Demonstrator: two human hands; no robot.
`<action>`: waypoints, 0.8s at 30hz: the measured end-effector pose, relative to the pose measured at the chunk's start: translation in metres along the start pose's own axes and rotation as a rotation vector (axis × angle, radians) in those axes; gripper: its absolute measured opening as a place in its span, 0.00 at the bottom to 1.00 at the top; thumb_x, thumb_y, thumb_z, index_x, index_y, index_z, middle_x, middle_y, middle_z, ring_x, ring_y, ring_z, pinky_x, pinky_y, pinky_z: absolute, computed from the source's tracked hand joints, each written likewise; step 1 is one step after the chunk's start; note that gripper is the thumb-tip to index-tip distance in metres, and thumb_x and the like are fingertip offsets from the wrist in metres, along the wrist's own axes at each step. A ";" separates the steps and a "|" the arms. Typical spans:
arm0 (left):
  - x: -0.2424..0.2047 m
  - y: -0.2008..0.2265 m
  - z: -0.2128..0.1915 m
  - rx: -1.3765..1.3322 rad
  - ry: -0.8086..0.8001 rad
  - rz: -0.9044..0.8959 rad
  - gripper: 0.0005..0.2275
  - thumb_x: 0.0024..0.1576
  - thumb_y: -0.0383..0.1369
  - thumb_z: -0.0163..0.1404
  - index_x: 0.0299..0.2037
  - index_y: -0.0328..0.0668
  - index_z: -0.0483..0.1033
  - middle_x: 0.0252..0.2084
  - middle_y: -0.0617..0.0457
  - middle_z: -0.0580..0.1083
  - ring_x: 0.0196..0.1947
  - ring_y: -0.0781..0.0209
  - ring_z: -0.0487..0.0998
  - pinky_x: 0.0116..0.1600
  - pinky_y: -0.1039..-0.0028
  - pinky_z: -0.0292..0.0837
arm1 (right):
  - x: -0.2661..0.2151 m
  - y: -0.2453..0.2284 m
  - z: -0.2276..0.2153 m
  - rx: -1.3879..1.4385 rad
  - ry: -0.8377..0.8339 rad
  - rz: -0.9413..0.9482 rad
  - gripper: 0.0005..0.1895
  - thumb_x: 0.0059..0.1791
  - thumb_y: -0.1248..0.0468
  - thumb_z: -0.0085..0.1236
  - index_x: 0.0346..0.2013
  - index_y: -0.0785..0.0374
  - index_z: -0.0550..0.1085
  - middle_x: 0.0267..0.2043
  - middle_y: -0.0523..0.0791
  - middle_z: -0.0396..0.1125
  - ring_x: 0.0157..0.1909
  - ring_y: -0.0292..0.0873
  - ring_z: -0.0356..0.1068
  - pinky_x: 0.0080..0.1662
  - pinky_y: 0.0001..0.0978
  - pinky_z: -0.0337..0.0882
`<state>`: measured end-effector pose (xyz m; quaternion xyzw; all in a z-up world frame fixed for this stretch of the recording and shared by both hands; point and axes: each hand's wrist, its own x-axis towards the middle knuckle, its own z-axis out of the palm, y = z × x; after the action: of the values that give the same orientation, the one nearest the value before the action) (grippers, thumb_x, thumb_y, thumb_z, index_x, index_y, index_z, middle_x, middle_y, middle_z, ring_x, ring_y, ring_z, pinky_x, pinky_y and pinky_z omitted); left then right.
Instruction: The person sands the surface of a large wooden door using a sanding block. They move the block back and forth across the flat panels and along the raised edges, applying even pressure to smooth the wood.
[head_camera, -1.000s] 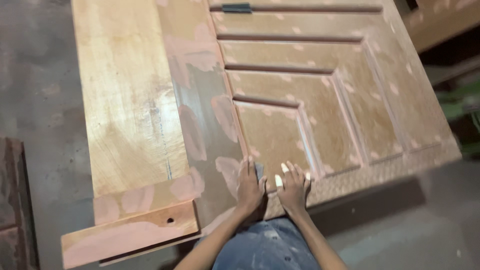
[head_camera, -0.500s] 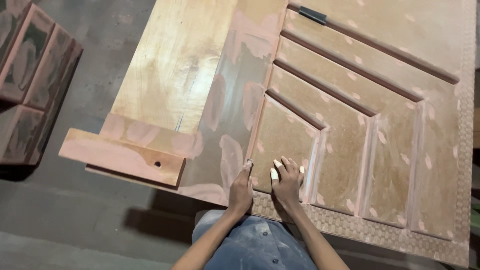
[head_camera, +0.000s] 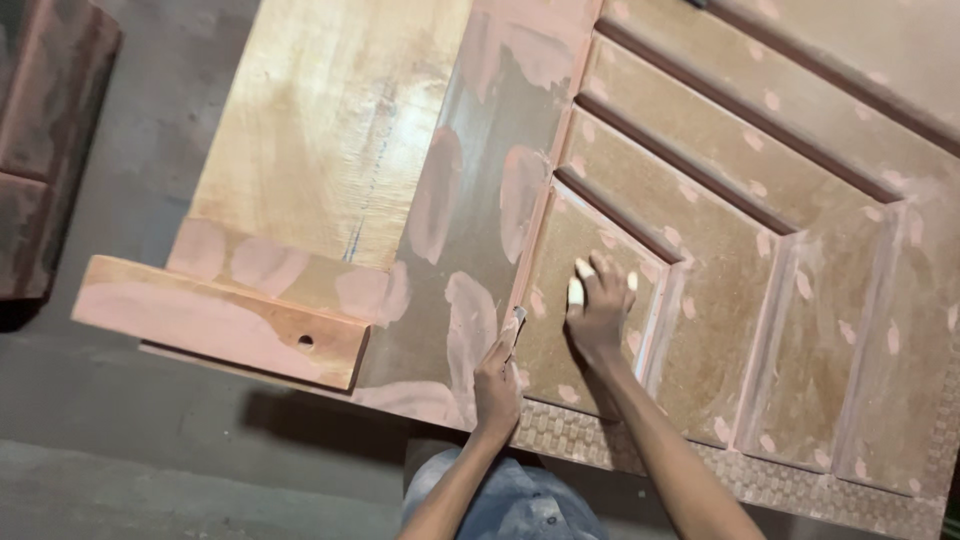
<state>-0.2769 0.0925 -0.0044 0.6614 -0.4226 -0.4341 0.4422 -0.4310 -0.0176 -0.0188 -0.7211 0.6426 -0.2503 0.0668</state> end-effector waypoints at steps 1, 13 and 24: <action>0.005 0.003 0.000 0.015 -0.037 -0.108 0.25 0.57 0.16 0.40 0.65 0.42 0.72 0.49 0.37 0.78 0.48 0.40 0.80 0.52 0.63 0.75 | 0.014 0.002 0.005 -0.018 0.010 -0.018 0.17 0.53 0.64 0.54 0.57 0.62 0.74 0.65 0.51 0.65 0.72 0.54 0.58 0.73 0.61 0.43; 0.107 0.036 0.030 -0.050 -0.067 -0.078 0.16 0.64 0.24 0.46 0.63 0.42 0.72 0.59 0.39 0.75 0.58 0.45 0.79 0.59 0.65 0.74 | 0.039 0.001 0.014 -0.194 -0.105 0.028 0.22 0.55 0.62 0.51 0.63 0.64 0.70 0.68 0.53 0.62 0.73 0.60 0.53 0.71 0.65 0.41; 0.167 0.037 0.051 -0.098 -0.132 0.189 0.32 0.52 0.11 0.34 0.71 0.35 0.60 0.71 0.35 0.65 0.73 0.44 0.65 0.74 0.64 0.61 | 0.038 0.006 0.017 -0.224 -0.173 0.083 0.24 0.54 0.63 0.51 0.66 0.65 0.68 0.71 0.53 0.60 0.74 0.62 0.52 0.71 0.66 0.42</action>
<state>-0.2869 -0.0853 -0.0146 0.5659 -0.4895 -0.4534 0.4843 -0.4270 -0.0585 -0.0258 -0.7155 0.6878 -0.1110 0.0511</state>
